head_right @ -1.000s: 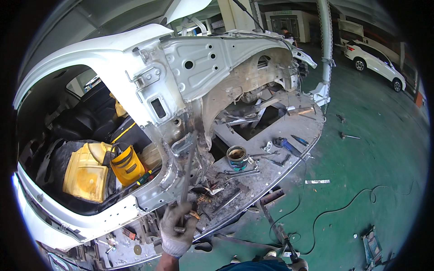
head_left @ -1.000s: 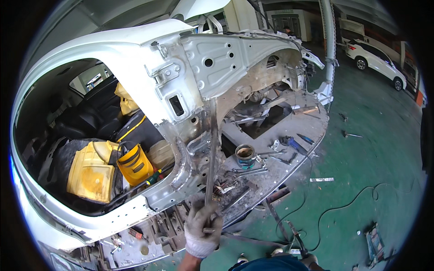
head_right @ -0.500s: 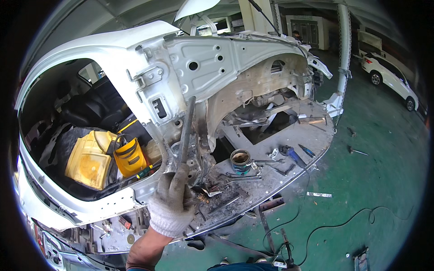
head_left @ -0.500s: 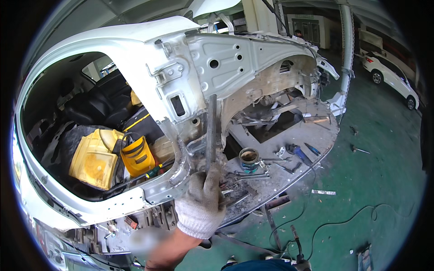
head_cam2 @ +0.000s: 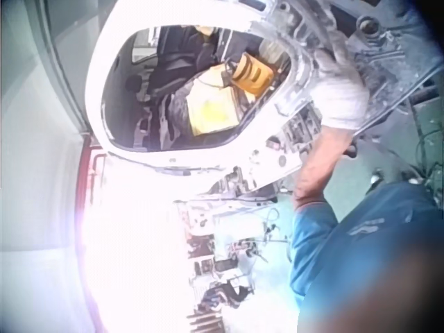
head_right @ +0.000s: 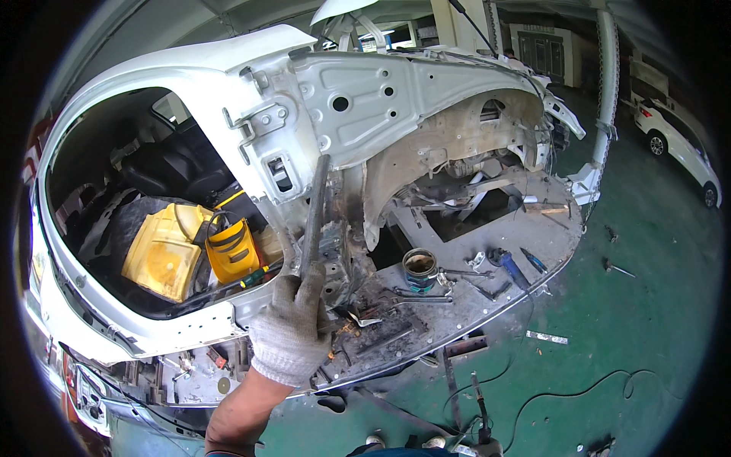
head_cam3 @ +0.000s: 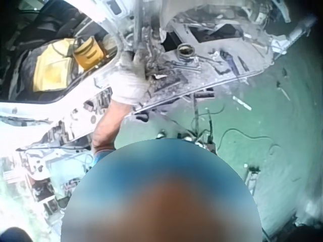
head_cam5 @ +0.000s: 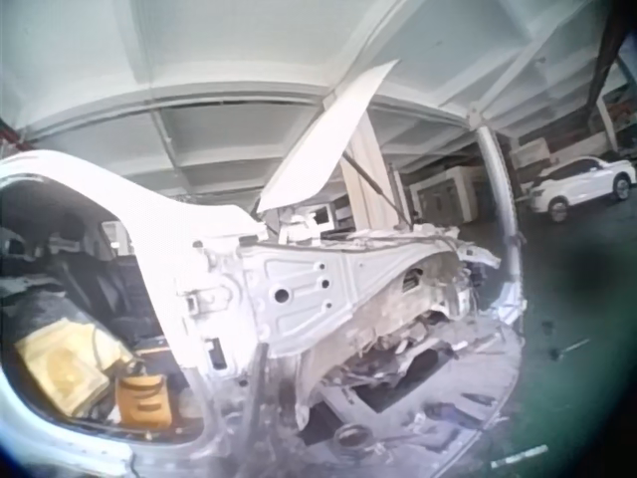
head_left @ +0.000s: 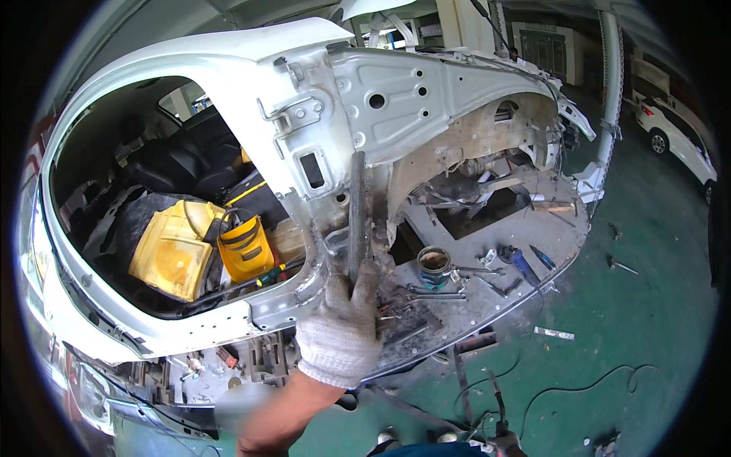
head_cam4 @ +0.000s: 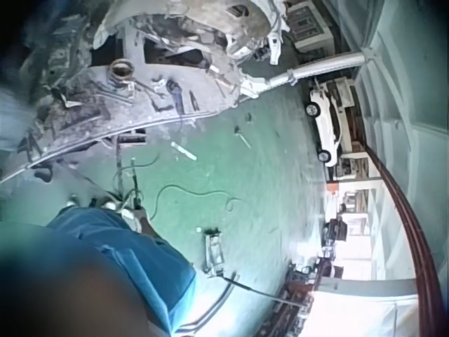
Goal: The person grinds the inner metal frame of a car's rear quarter panel with an angle grinder, then welds a metal rod into place using a welding torch. They repeatedly hammer the welded area to shape and secure it.
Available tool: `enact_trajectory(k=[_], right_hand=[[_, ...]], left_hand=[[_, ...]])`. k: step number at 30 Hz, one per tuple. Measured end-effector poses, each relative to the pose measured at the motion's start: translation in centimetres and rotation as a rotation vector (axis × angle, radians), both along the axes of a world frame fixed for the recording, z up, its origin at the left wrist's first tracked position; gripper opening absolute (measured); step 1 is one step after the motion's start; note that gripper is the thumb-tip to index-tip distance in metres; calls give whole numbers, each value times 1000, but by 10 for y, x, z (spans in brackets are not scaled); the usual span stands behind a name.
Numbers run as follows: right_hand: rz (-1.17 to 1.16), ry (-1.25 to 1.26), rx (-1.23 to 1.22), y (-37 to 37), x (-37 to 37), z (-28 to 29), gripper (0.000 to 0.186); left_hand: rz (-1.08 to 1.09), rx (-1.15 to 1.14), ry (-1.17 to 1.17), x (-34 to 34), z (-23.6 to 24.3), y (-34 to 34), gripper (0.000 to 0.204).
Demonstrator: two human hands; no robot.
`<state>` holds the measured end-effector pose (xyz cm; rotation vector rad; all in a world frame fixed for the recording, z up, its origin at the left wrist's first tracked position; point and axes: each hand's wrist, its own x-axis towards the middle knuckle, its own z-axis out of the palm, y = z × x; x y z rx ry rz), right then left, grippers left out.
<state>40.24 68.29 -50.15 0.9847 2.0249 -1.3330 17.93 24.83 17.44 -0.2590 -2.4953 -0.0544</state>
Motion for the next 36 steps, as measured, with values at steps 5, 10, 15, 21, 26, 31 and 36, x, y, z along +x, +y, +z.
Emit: enact_trajectory(k=[5,10,15,21,26,31,36], right_hand=[[-22,32,-5,-3,3,3,44],[-43,45,51,-13,22,30,37],[-73,56,214,-28,54,58,38],[-175,82,237,-31,87,78,38],[-302,155,136,-27,84,92,31],[-340,204,55,-16,69,102,31],[-303,274,59,15,54,105,35]], left_hand=[[-38,61,-31,13,7,-6,66],[-160,81,93,5,16,-24,79],[-270,84,91,-2,19,-41,83],[-220,25,-42,-5,17,-56,84],[-236,-23,115,-4,20,-57,58],[-158,-41,25,2,23,-45,81],[-131,-110,115,6,32,-21,57]])
